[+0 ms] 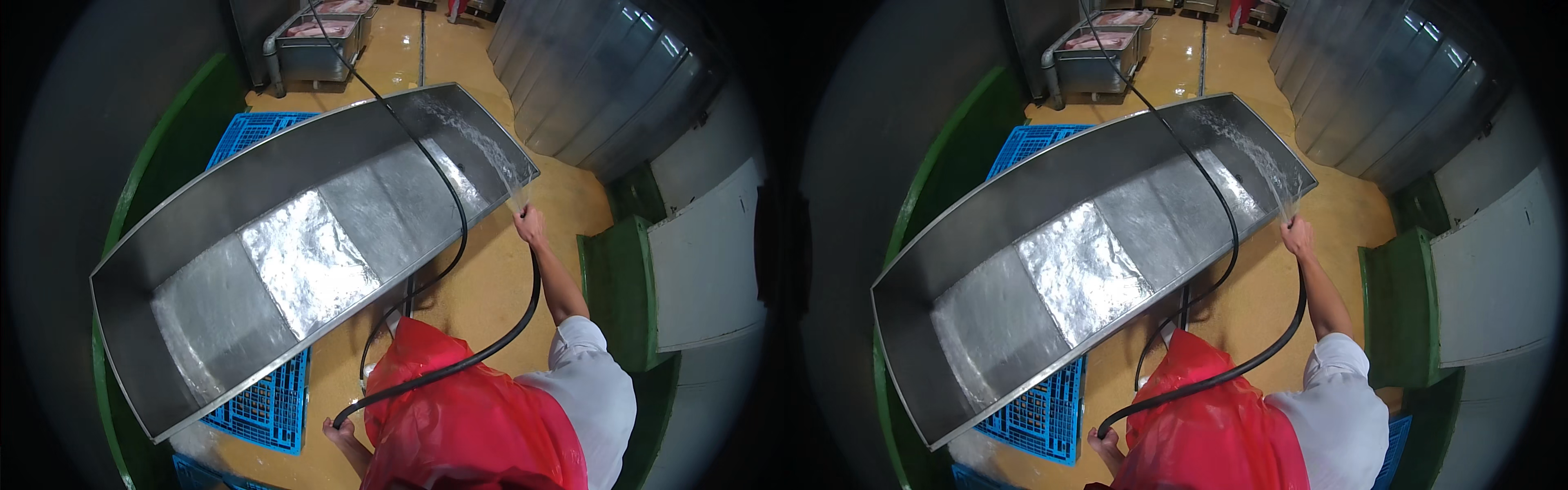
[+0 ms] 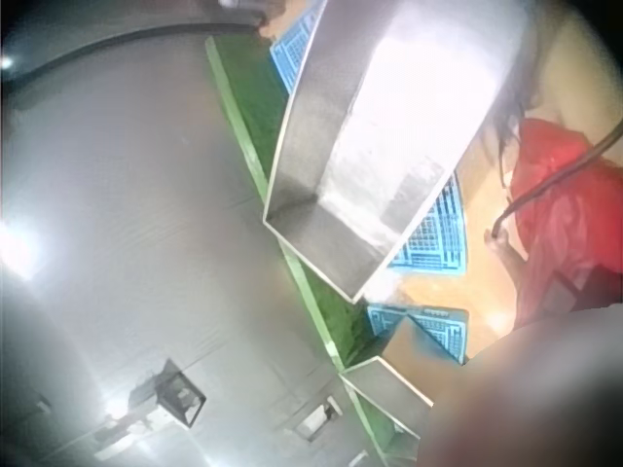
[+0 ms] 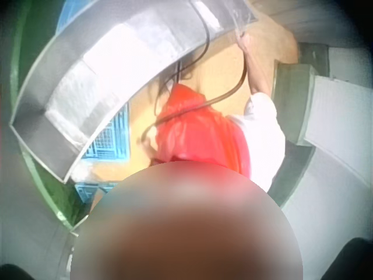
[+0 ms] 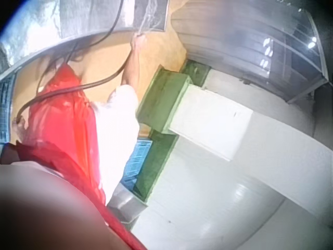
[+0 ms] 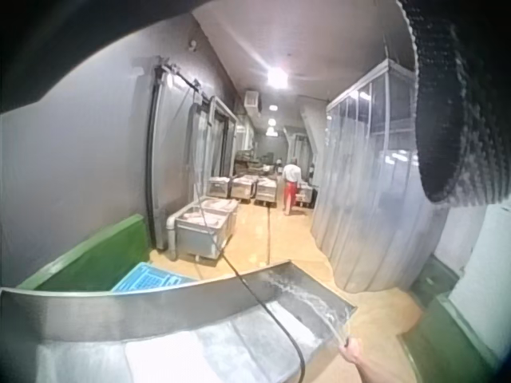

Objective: The person uses a hose to rinse the interior surfaces of several stainless steel trays arranged on a wet floor. The person moves the hose back and forth across each tray, then repositions to the next tray and repeats the rinsing process.

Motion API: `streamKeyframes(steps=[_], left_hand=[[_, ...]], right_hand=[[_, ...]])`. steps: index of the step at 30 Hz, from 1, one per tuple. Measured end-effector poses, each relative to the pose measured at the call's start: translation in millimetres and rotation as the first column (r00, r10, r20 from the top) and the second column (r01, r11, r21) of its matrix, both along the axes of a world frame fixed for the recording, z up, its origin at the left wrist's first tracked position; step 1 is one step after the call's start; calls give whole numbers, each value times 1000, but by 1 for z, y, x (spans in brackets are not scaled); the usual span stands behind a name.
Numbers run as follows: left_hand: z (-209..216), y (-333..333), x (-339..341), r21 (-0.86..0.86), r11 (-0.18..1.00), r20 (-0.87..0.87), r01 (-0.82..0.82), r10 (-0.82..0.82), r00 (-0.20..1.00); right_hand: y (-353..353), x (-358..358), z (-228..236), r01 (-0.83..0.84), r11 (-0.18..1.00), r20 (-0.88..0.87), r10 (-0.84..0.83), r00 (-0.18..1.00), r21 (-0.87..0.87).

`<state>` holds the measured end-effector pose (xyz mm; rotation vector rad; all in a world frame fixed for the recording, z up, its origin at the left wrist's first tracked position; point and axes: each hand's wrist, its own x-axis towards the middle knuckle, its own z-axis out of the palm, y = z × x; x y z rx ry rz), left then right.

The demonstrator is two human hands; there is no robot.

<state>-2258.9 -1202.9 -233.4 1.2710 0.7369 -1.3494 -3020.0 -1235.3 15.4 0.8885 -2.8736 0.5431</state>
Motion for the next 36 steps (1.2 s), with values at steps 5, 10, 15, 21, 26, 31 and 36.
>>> streamKeyframes(steps=[5, 10, 15, 21, 26, 31, 36], left_hand=[[5, -43, -13, -14, 997, 97, 81, -80, 992], [-7, -81, 28, 5, 999, 177, 47, -47, 983], [17, -103, 43, 44, 999, 280, 1, -13, 960], [59, -114, 10, 57, 998, 242, -35, 21, 970], [61, -107, 2, 65, 998, 233, -24, 8, 972], [65, -103, -19, 103, 994, 292, -22, -9, 956], [19, -88, -6, 29, 998, 226, -48, 40, 973]], right_hand=[[39, 10, -18, 59, 998, 54, -60, 997, 21], [-30, 87, -32, -262, 964, 237, 242, 941, 53], [-52, 41, -23, -66, 995, 190, 79, 979, -74], [-89, 49, -41, -233, 971, 208, 238, 949, -48], [-113, 23, -42, -197, 980, 246, 199, 949, -33], [-110, -37, -64, -24, 991, 222, 53, 974, -131], [-82, -92, -71, 121, 982, 205, -89, 975, -147]])
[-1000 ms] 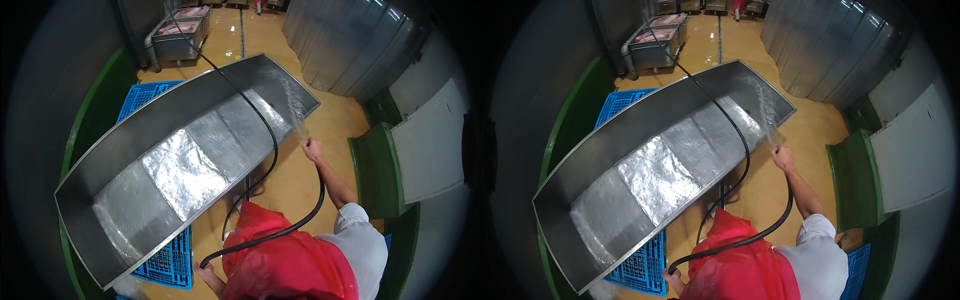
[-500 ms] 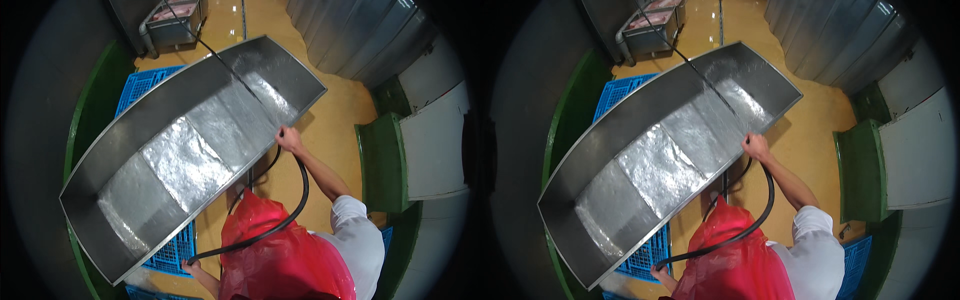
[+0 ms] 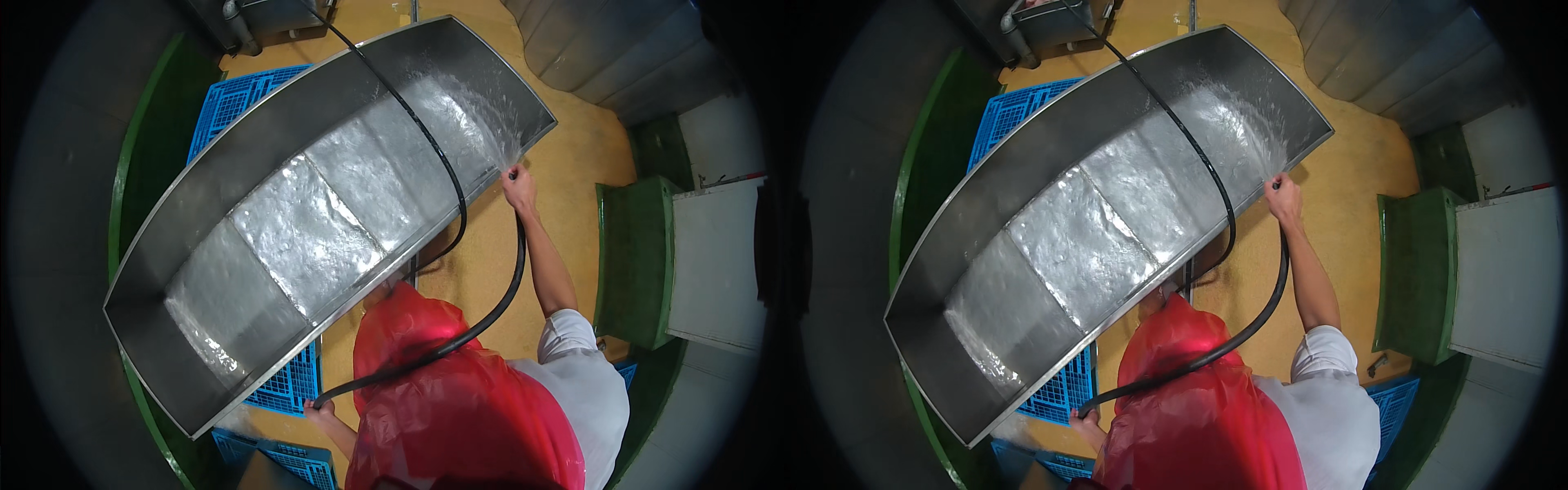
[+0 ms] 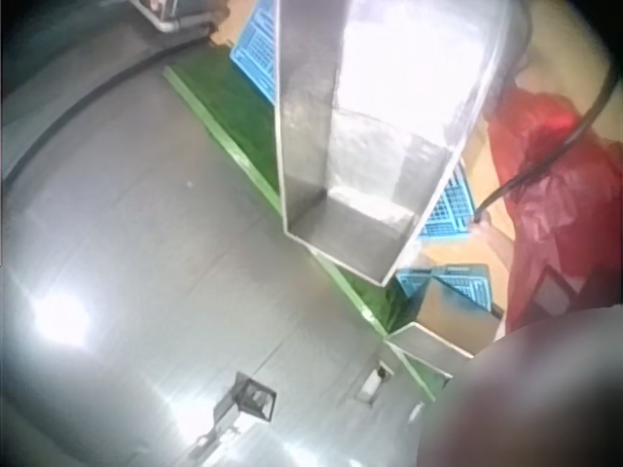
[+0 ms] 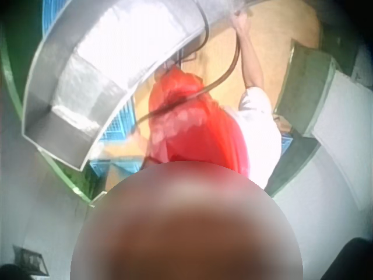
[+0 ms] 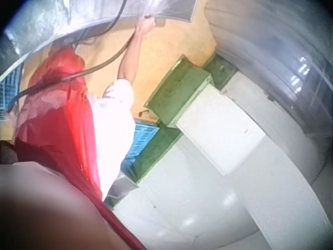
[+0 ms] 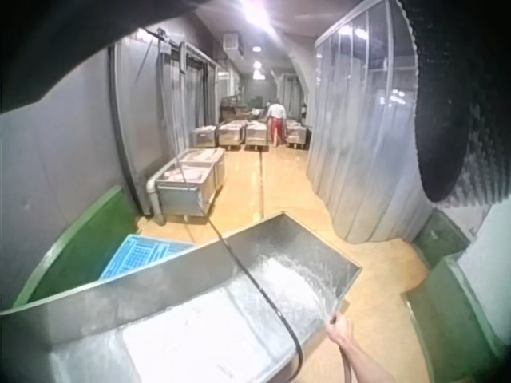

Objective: The person uses a hose to rinse the interior surfaces of several stainless steel trays arranged on a wet floor. The person moves the hose back and forth across each tray, then repositions to the next tray and repeats the rinsing process.

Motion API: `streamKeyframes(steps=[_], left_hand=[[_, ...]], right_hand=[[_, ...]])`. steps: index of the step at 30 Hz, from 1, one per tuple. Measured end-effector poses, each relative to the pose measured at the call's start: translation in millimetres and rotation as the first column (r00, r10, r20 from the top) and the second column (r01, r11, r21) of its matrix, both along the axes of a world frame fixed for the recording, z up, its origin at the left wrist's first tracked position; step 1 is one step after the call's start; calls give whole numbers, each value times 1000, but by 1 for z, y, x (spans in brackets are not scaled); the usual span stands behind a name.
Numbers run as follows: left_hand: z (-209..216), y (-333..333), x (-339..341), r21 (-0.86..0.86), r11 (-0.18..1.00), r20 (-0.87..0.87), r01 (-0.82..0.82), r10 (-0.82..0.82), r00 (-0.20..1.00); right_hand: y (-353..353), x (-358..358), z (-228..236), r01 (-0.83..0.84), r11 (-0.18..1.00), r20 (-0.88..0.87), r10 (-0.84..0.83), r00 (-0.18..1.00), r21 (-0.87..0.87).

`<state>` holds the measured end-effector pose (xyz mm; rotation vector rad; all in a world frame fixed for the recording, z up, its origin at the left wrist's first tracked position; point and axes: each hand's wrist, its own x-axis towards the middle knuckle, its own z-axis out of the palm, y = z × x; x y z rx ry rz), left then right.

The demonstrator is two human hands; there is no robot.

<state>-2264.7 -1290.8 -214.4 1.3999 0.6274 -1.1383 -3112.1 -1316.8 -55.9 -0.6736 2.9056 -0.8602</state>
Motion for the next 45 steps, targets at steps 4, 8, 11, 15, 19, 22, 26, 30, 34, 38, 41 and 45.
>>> streamKeyframes(steps=[4, 8, 11, 15, 19, 22, 26, 30, 34, 38, 41, 45], left_hand=[[44, -37, -87, 101, 993, -3, 55, -55, 998], [56, -48, -112, 85, 993, 50, 81, -85, 995], [70, -64, -132, 95, 991, 82, 97, -104, 991], [70, -74, -121, 82, 989, 77, 122, -129, 989], [97, -79, -122, 57, 995, 97, 87, -92, 991], [110, -73, -92, -71, 997, 24, 45, -43, 999], [129, -28, -62, -228, 969, -8, -94, 94, 996], [133, 33, -44, -304, 917, -75, -260, 249, 966], [113, 82, -23, -291, 853, -138, -432, 410, 902], [76, 113, -18, -246, 783, -120, -571, 560, 820], [61, 110, -16, -122, 690, -186, -714, 690, 699], [51, 111, 16, -115, 612, -165, -783, 765, 622]], right_hand=[[61, -39, -7, 157, 984, -47, -153, 987, 86], [110, -49, -24, 245, 959, -8, -246, 969, 145], [118, -44, -23, 255, 952, 14, -261, 965, 170], [64, -32, -29, 96, 991, 187, -113, 976, 97], [-33, 35, -61, -378, 926, 195, 369, 909, 7], [-97, 125, -66, -626, 778, 438, 582, 685, -55], [-154, 263, -90, -892, 420, 540, 796, 273, -167], [-170, 376, -68, -981, 41, 684, 722, -102, -189], [-209, 410, -98, -986, 21, 604, 793, -85, -167], [-311, 443, -60, -978, 199, 636, 764, 110, -69], [-298, 531, -43, -974, -133, 401, 894, -199, -186], [-353, 607, -28, -985, -73, 534, 833, -148, -159]])
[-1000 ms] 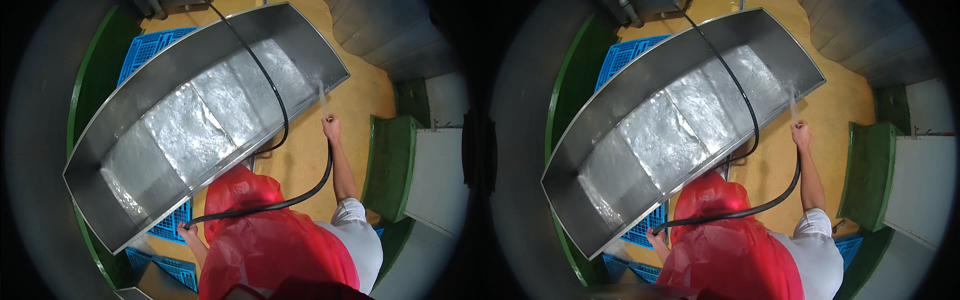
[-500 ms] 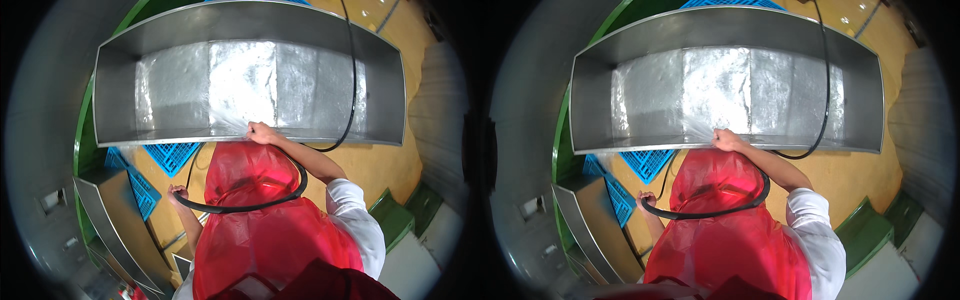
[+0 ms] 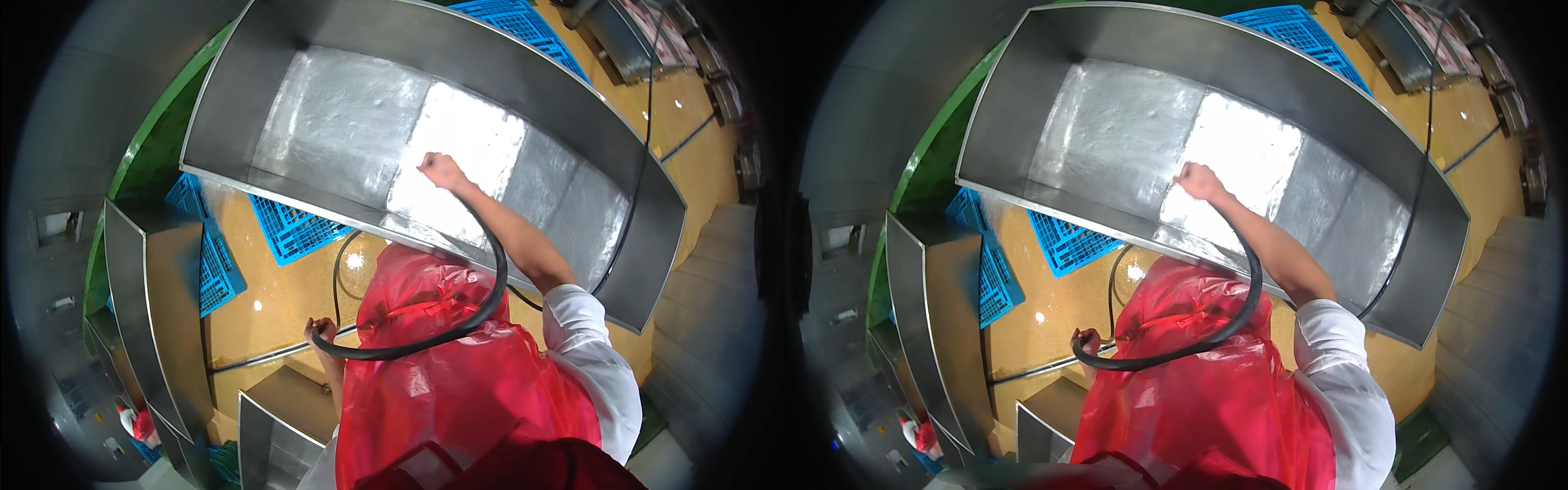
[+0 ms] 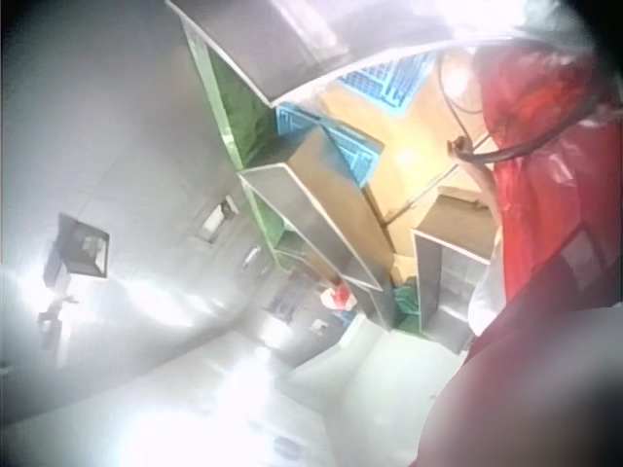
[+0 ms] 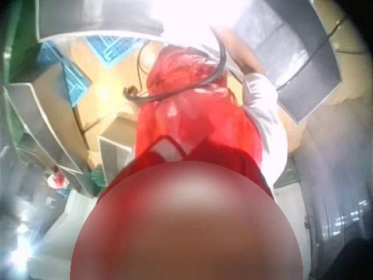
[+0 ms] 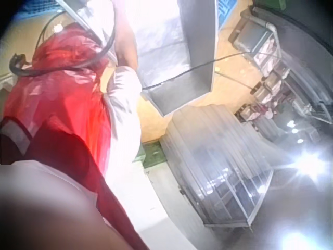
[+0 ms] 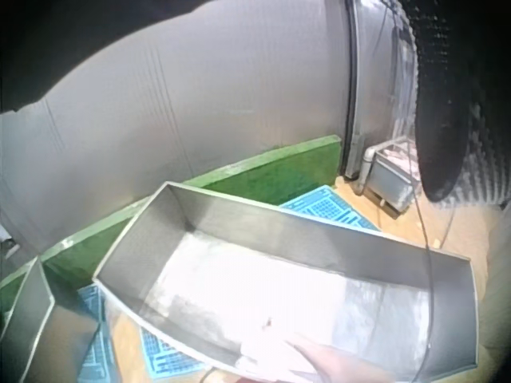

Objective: The person uses a hose to rinse the interior surfaces of several stainless steel trays arranged on a wet floor. The person moves the hose back and forth across each tray, then repositions to the next tray and repeats the rinsing process.

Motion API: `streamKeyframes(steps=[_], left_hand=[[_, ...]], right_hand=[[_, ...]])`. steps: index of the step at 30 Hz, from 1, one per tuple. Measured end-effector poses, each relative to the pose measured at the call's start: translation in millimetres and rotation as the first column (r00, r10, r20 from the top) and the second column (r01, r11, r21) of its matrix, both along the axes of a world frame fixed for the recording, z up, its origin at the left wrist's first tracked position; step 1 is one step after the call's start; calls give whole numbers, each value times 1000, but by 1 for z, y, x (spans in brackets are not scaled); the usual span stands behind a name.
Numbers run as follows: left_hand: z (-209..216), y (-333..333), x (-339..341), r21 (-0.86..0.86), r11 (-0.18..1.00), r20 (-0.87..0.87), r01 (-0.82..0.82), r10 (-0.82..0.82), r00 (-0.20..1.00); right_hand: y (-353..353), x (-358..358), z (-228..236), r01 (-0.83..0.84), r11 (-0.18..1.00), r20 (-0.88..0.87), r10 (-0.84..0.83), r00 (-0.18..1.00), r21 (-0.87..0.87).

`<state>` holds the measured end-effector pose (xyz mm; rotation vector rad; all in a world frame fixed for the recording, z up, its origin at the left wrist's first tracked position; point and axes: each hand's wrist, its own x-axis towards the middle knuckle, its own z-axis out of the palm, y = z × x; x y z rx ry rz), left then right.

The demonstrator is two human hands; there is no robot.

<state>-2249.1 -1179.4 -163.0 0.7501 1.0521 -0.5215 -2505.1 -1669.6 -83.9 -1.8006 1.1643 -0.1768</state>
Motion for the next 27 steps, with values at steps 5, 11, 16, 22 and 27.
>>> streamKeyframes(steps=[5, 11, 16, 22, 27], left_hand=[[0, 30, 40, -24, 1000, -45, 14, -15, 999], [-10, 39, 79, 35, 986, 32, 166, -167, 985], [-23, 3, 72, 100, 956, -55, 276, -271, 961], [-51, -23, 120, 137, 873, -137, 467, -451, 882], [-71, -31, 142, 72, 785, -77, 615, -611, 788]], right_hand=[[5, 66, 10, -209, 969, -57, 203, 978, -134], [-21, -9, -53, 56, 998, -341, -47, 939, 17], [41, -42, -57, 60, 995, -425, -22, 905, 77], [-19, -108, -48, 249, 957, -385, -287, 877, -145], [35, -90, -77, 186, 978, -496, -209, 843, -96]])
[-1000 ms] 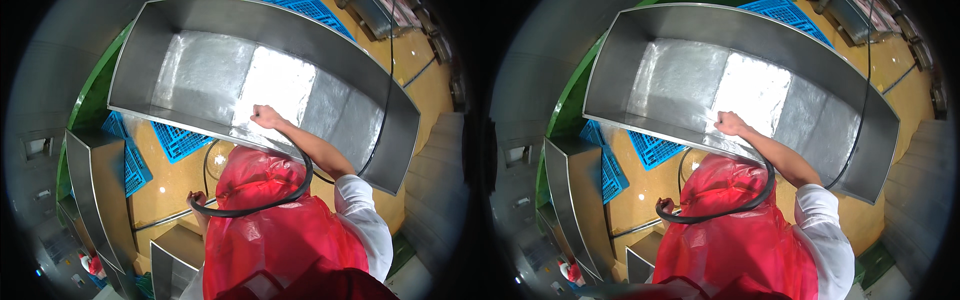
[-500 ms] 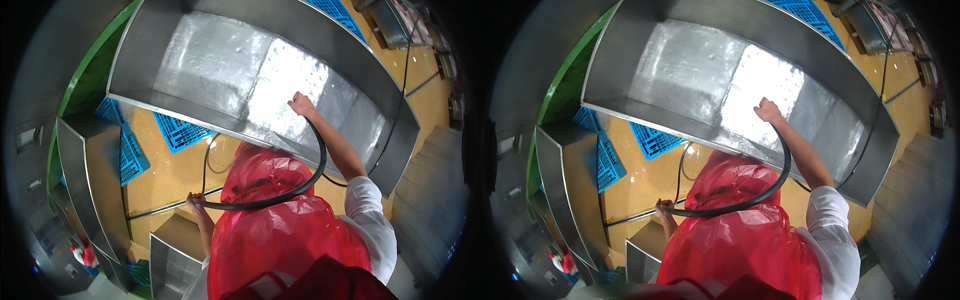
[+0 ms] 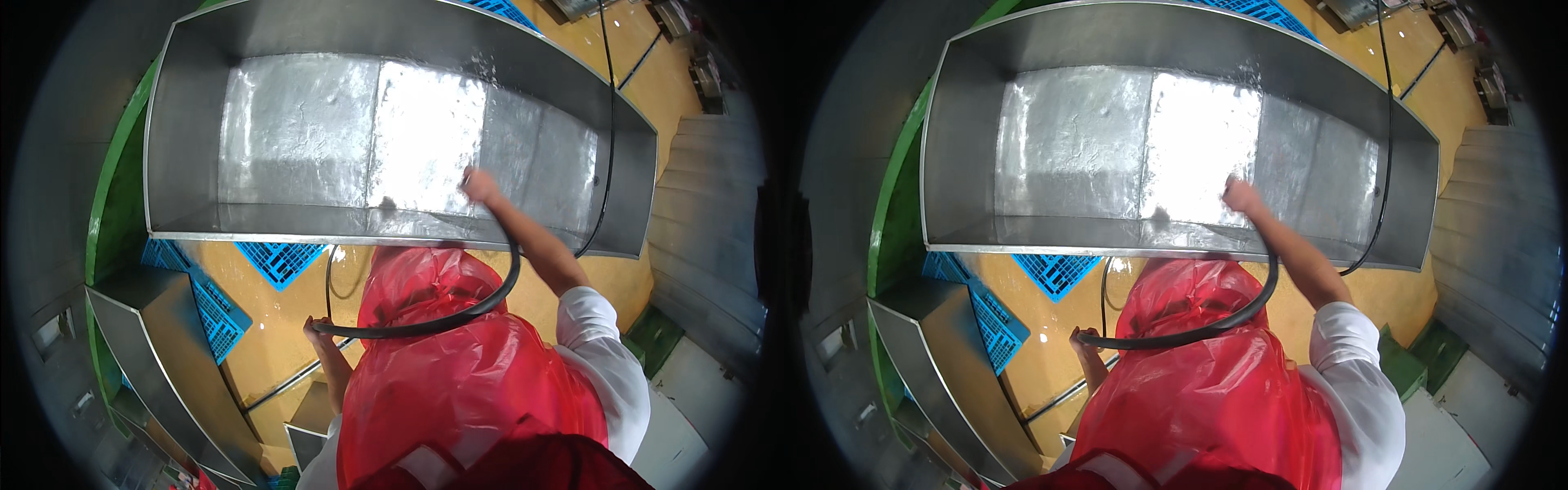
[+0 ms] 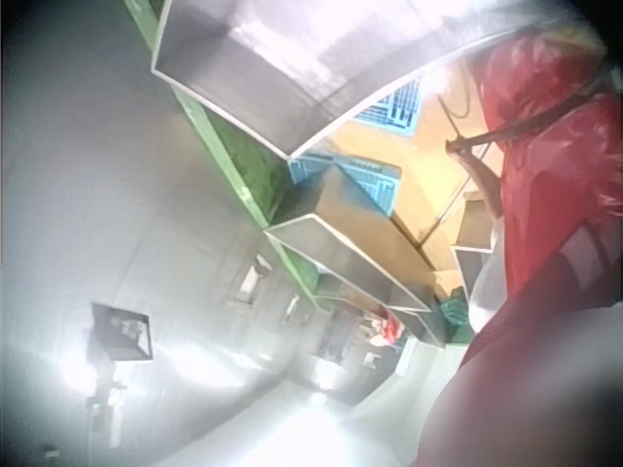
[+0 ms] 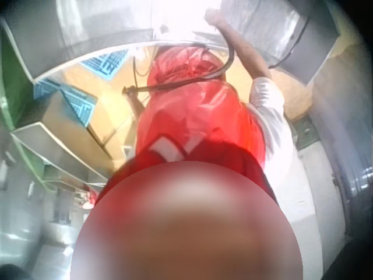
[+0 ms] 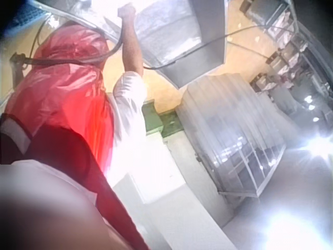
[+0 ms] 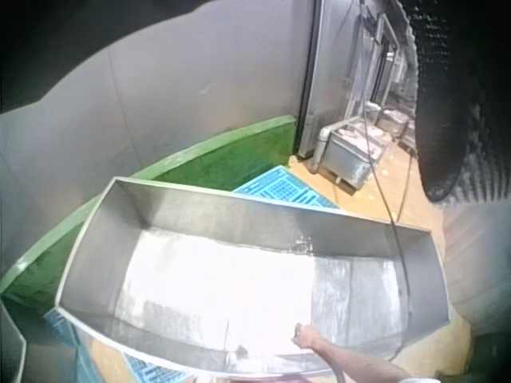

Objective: The person uses a hose to rinse the interior surfaces of several stainless steel trays arranged on a wet floor. The person moves the hose back and forth across each tray, then repositions to the next tray and repeats the rinsing process.

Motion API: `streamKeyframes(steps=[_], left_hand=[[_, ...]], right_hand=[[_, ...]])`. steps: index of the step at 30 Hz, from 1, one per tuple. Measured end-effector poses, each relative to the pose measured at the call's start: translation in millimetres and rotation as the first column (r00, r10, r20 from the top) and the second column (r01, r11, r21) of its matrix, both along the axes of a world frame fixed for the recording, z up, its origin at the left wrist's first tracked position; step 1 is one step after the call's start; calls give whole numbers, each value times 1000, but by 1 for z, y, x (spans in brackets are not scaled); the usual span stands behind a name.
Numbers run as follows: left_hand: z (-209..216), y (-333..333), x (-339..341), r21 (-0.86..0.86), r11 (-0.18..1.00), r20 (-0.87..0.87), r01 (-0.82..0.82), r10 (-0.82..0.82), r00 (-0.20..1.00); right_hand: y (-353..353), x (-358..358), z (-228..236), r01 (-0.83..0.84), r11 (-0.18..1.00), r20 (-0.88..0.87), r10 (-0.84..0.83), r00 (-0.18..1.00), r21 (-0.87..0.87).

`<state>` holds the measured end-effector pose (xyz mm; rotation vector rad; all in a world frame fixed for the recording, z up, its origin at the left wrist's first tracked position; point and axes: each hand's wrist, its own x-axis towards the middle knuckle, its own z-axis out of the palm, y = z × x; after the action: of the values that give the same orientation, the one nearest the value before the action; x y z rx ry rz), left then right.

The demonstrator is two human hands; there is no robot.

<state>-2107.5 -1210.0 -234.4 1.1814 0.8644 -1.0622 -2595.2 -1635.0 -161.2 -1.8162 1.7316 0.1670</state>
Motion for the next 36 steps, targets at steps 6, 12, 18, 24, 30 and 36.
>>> streamKeyframes(steps=[6, 12, 18, 24, 30, 36], left_hand=[[28, -25, 26, 123, 987, -16, -104, 107, 994], [-2, -17, 23, 6, 999, -128, -47, 48, 991], [2, -41, 19, 120, 992, -141, -37, 53, 989], [-19, -56, 3, 64, 998, -53, 22, -18, 998], [-94, -27, 27, 25, 984, -135, 179, -174, 975], [-90, -60, 32, 81, 984, -46, 158, -155, 987]], right_hand=[[7, -46, -4, 149, 984, 4, -150, 989, 100], [70, -40, -13, 6, 986, -23, -2, 1000, 166], [36, -124, 36, 380, 920, -110, -389, 915, -91], [142, -112, 25, 256, 898, -238, -178, 955, 358], [97, -180, 85, 494, 869, -334, -476, 814, -35], [199, -170, 51, 495, 858, -389, -412, 824, 139]])
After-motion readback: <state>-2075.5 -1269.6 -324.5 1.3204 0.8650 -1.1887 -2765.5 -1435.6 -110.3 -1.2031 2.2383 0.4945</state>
